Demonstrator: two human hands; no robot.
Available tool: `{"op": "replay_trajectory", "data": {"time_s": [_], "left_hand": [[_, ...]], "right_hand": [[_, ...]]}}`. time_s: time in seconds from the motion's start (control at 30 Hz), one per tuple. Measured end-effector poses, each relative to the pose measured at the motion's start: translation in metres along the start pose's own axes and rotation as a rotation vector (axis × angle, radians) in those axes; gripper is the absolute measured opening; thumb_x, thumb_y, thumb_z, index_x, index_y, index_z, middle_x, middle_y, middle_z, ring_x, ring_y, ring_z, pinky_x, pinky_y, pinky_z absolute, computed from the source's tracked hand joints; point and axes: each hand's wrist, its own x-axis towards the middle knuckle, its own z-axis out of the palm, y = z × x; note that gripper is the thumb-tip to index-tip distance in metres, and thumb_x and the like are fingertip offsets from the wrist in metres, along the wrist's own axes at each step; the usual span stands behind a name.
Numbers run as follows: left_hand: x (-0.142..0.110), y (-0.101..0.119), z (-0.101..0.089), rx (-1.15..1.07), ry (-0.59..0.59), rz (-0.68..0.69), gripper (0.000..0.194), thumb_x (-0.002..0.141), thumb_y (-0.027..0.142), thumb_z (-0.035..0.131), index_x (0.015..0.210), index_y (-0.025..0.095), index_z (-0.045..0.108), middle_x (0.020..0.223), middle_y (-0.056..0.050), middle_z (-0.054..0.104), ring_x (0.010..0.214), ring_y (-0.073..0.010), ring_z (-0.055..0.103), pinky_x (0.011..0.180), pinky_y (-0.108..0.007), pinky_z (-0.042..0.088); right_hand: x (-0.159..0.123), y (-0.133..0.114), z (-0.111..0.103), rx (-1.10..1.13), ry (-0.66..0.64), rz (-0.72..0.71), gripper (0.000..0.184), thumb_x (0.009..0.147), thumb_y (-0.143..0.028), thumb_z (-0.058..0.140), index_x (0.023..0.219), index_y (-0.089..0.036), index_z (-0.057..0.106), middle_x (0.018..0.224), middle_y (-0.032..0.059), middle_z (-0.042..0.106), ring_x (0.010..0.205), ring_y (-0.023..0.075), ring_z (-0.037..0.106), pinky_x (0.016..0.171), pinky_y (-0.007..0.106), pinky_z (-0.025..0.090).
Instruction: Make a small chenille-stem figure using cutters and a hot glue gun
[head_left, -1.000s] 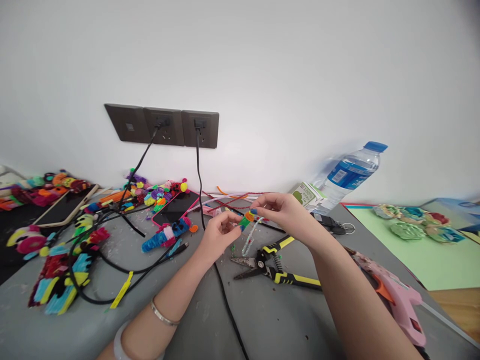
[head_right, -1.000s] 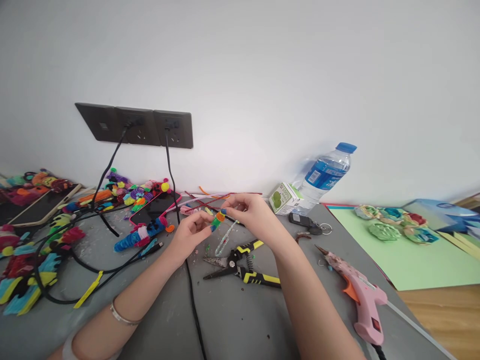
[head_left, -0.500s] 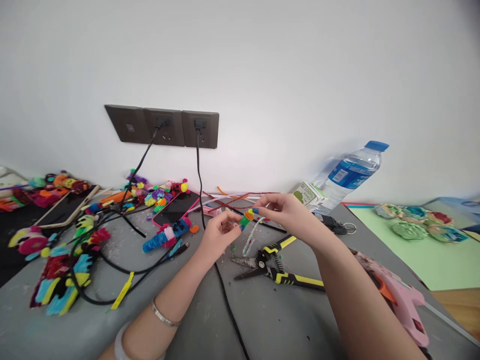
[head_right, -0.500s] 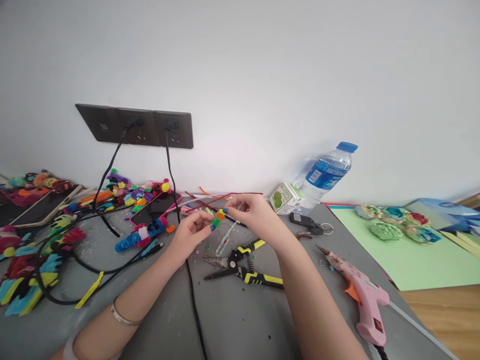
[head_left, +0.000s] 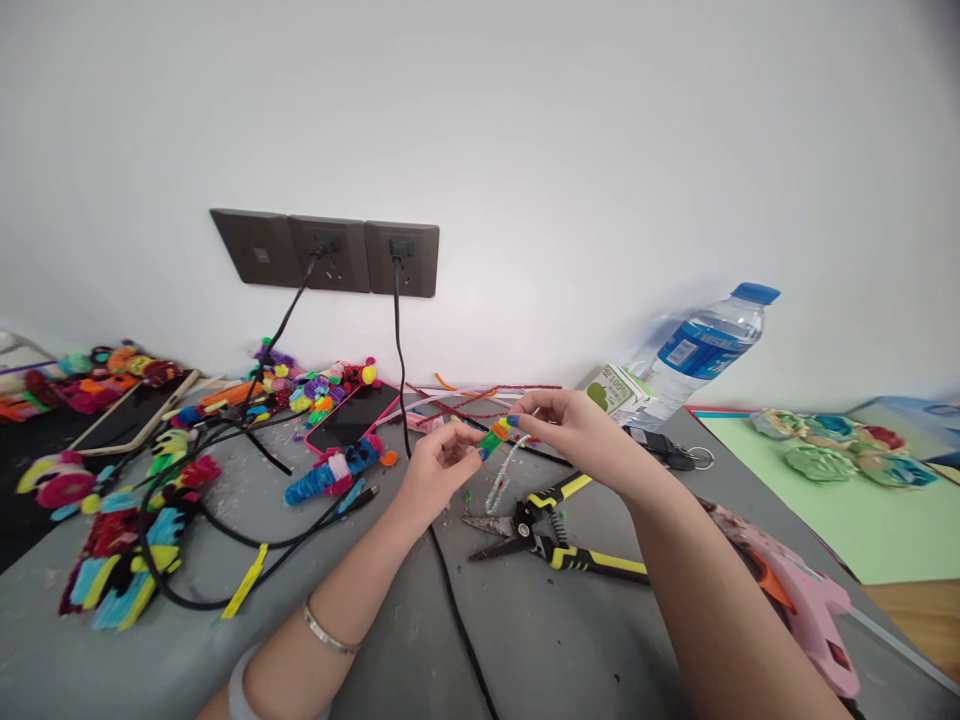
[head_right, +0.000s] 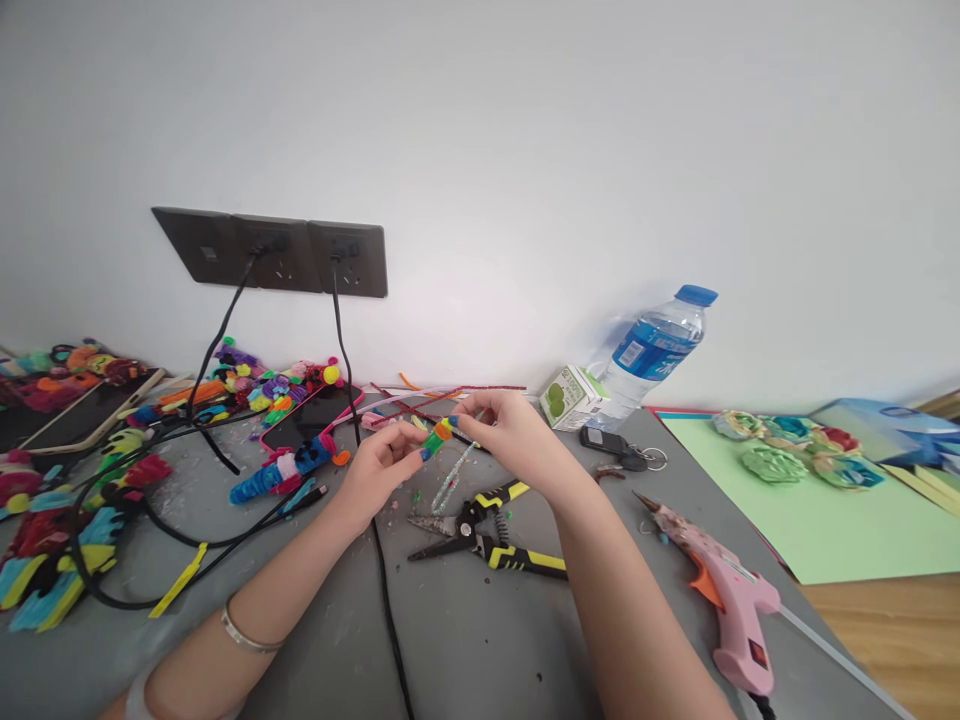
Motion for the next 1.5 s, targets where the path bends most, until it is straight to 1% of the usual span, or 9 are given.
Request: {"op": "replay_trajectory", "data": {"time_s": [0.1, 0.33, 0.57, 0.9, 1.1, 1.2, 1.3, 1.4, 1.5], "left_hand": [[0.000, 0.000, 0.000, 0.005, 0.001, 0.006, 0.019, 0.075, 0.029, 0.067, 0.089, 0.017, 0.066, 0.076, 0.000, 0.056, 0.063, -0.0109, 0.044, 0.057, -0.023, 0.034], [0.002, -0.001, 0.000, -0.002, 0.014, 0.058, 0.019, 0.076, 0.030, 0.069, 0.090, 0.017, 0.067, 0.076, 0.000, 0.055, 0.060, -0.0094, 0.043, 0.054, -0.022, 0.034], [0.001, 0.000, 0.000, -0.001, 0.011, 0.066, 0.019, 0.078, 0.031, 0.067, 0.091, 0.016, 0.067, 0.070, 0.002, 0.051, 0.057, -0.0089, 0.043, 0.052, -0.022, 0.033], [0.001, -0.002, 0.000, -0.040, 0.017, 0.018, 0.024, 0.075, 0.035, 0.071, 0.091, 0.017, 0.068, 0.071, 0.001, 0.054, 0.058, -0.0095, 0.044, 0.053, -0.022, 0.034], [0.000, 0.001, 0.001, -0.041, 0.027, -0.022, 0.028, 0.073, 0.037, 0.073, 0.091, 0.016, 0.069, 0.080, -0.002, 0.062, 0.062, -0.0101, 0.047, 0.054, -0.021, 0.036], [0.000, 0.000, 0.000, -0.002, 0.022, -0.042, 0.027, 0.077, 0.037, 0.070, 0.096, 0.017, 0.069, 0.081, -0.002, 0.063, 0.063, -0.0105, 0.049, 0.055, -0.021, 0.037], [-0.001, 0.001, 0.000, 0.017, 0.007, -0.046, 0.027, 0.079, 0.036, 0.068, 0.100, 0.018, 0.070, 0.085, -0.003, 0.066, 0.067, -0.0119, 0.053, 0.058, -0.021, 0.040], [-0.002, 0.004, 0.001, -0.003, -0.010, -0.030, 0.030, 0.077, 0.037, 0.070, 0.101, 0.018, 0.070, 0.094, -0.006, 0.070, 0.075, -0.0149, 0.059, 0.061, -0.023, 0.043], [-0.001, 0.004, 0.001, -0.011, -0.012, -0.031, 0.031, 0.075, 0.037, 0.072, 0.100, 0.018, 0.070, 0.096, -0.007, 0.071, 0.078, -0.0161, 0.061, 0.063, -0.023, 0.044]], "right_hand": [[0.000, 0.000, 0.001, 0.009, 0.000, 0.004, 0.032, 0.079, -0.048, 0.060, 0.077, -0.016, 0.063, 0.057, -0.0034, 0.045, 0.053, 0.0103, 0.032, 0.050, 0.025, 0.021], [0.001, -0.001, 0.001, 0.029, 0.004, -0.002, 0.031, 0.079, -0.047, 0.060, 0.078, -0.016, 0.064, 0.062, -0.0001, 0.056, 0.054, 0.0118, 0.039, 0.052, 0.026, 0.025], [0.000, -0.001, 0.002, 0.039, -0.007, -0.003, 0.029, 0.081, -0.044, 0.059, 0.077, -0.016, 0.063, 0.062, -0.0011, 0.054, 0.055, 0.0107, 0.036, 0.052, 0.025, 0.024], [0.000, -0.001, 0.001, 0.046, -0.036, -0.038, 0.033, 0.082, -0.047, 0.057, 0.081, -0.015, 0.063, 0.062, -0.0015, 0.049, 0.055, 0.0098, 0.033, 0.051, 0.024, 0.022], [0.000, 0.001, -0.001, 0.073, -0.056, -0.059, 0.034, 0.082, -0.050, 0.058, 0.080, -0.016, 0.062, 0.066, -0.0004, 0.053, 0.057, 0.0114, 0.038, 0.052, 0.025, 0.026], [0.000, 0.000, 0.000, 0.072, -0.055, -0.058, 0.033, 0.083, -0.049, 0.058, 0.080, -0.016, 0.063, 0.066, -0.0003, 0.055, 0.057, 0.0114, 0.039, 0.052, 0.025, 0.026], [-0.001, -0.003, 0.001, 0.053, -0.036, -0.063, 0.032, 0.083, -0.047, 0.058, 0.079, -0.016, 0.063, 0.063, -0.0013, 0.052, 0.055, 0.0108, 0.037, 0.051, 0.025, 0.025], [-0.003, -0.008, 0.002, 0.015, -0.014, -0.070, 0.031, 0.084, -0.047, 0.058, 0.078, -0.017, 0.064, 0.060, -0.0025, 0.048, 0.053, 0.0105, 0.035, 0.049, 0.025, 0.024], [-0.004, -0.011, 0.002, 0.005, -0.003, -0.067, 0.030, 0.083, -0.046, 0.058, 0.078, -0.017, 0.064, 0.059, -0.0030, 0.048, 0.053, 0.0106, 0.035, 0.049, 0.025, 0.024]]}}
